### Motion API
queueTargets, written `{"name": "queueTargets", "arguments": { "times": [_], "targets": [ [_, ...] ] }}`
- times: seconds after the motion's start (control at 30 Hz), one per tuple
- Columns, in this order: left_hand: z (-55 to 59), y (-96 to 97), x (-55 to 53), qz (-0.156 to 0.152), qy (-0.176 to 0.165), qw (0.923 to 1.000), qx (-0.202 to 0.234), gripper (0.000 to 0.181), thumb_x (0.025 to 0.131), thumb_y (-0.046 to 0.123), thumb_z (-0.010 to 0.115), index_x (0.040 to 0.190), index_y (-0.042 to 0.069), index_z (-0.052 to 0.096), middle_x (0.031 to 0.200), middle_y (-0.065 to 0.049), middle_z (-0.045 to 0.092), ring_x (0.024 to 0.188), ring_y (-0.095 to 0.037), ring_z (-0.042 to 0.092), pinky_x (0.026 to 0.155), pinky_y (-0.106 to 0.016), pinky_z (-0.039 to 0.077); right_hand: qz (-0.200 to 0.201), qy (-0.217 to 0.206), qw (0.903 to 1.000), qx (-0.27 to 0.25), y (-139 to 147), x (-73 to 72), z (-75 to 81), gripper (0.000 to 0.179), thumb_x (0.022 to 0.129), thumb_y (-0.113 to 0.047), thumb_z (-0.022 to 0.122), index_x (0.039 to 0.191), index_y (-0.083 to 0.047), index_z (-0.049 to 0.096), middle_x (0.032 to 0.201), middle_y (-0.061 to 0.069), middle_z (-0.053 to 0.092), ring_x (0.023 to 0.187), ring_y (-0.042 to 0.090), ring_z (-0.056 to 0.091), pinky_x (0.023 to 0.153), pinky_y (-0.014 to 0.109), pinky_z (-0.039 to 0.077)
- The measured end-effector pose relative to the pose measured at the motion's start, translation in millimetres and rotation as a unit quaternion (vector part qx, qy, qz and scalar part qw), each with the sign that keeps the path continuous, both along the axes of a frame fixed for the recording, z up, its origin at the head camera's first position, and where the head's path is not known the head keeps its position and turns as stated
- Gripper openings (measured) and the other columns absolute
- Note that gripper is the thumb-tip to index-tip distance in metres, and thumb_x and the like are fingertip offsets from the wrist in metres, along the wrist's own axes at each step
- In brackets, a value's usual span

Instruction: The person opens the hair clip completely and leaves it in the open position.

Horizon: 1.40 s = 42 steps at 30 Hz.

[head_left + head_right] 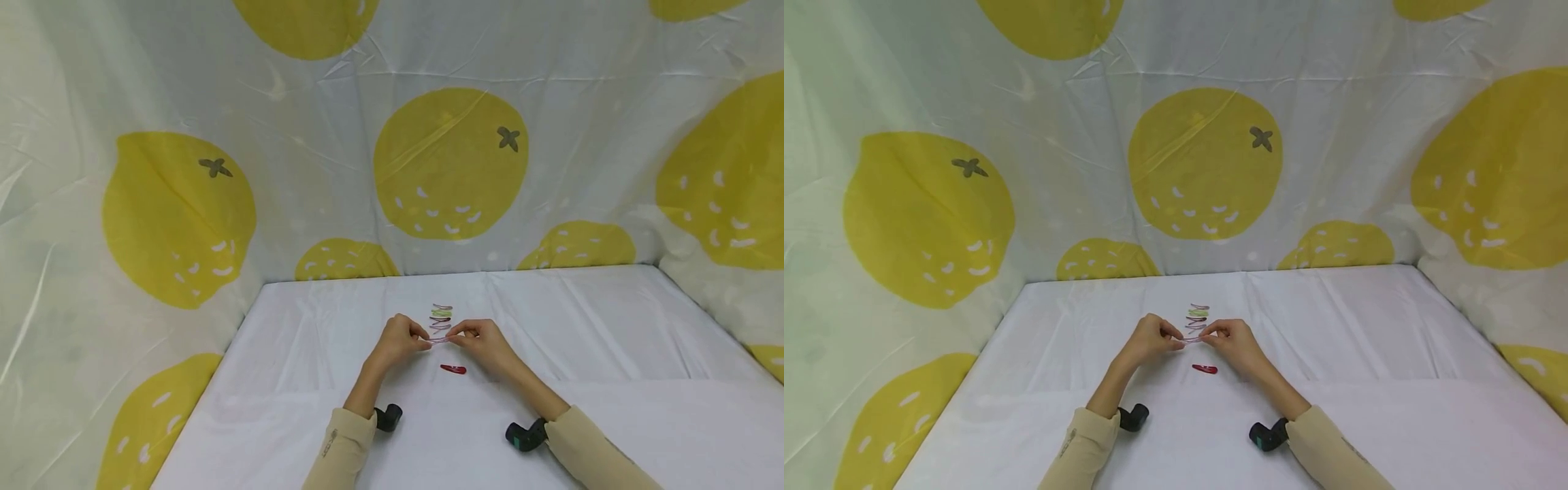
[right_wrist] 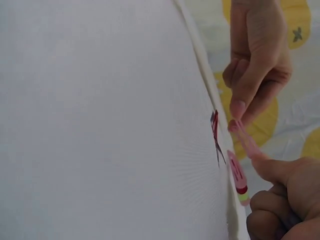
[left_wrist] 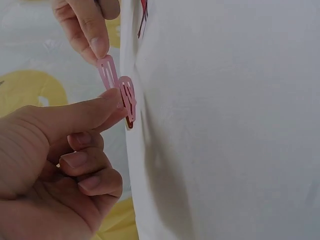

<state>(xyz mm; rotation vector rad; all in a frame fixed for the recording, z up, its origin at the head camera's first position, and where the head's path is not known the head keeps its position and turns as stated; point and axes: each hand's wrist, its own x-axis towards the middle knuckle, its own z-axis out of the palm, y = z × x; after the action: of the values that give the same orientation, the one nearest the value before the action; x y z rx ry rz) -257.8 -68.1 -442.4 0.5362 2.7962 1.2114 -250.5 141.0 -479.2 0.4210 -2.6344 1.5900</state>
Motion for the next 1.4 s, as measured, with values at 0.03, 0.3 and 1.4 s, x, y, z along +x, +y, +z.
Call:
{"name": "queueTargets", "arguments": {
  "times": [0.03, 0.3, 1.4],
  "targets": [
    [-1.4, 0.9, -1.6, 0.000, 0.006, 0.9999, -0.011, 0.008, 0.073, 0.004, 0.080, 0.079, 0.000, 0.077, 0.058, -0.001, 0.059, 0.057, -0.006, 0.042, 0.051, -0.018, 0.033, 0.000, -0.004, 1.0000, 0.004, 0, -1.5, -0.5, 0.007, 0.085, -0.019, 0.073, 0.090, -0.016, 0.076, 0.054, -0.005, 0.033, 0.052, 0.006, 0.030, 0.051, 0.020, 0.026],
    [-4.0, 13.5, -13.3, 0.022, 0.019, 0.9978, -0.059, 0.005, 0.071, 0.001, 0.080, 0.075, 0.000, 0.076, 0.063, -0.003, 0.061, 0.062, -0.011, 0.045, 0.054, -0.020, 0.034, 0.001, -0.018, 0.9998, 0.010, 4, -14.0, -8.8, 0.006, 0.084, -0.014, 0.073, 0.089, -0.013, 0.077, 0.052, -0.004, 0.034, 0.050, 0.006, 0.029, 0.051, 0.020, 0.023],
    [4.4, 18.3, -18.5, 0.047, -0.001, 0.9934, -0.104, 0.015, 0.075, 0.006, 0.080, 0.089, 0.001, 0.077, 0.080, -0.007, 0.066, 0.072, -0.015, 0.050, 0.062, -0.023, 0.041, -0.017, -0.038, 0.9990, 0.018, 3, -20.7, -2.0, 0.014, 0.085, -0.018, 0.073, 0.097, -0.011, 0.074, 0.053, -0.004, 0.034, 0.048, 0.007, 0.029, 0.047, 0.020, 0.024]
  ]
}}
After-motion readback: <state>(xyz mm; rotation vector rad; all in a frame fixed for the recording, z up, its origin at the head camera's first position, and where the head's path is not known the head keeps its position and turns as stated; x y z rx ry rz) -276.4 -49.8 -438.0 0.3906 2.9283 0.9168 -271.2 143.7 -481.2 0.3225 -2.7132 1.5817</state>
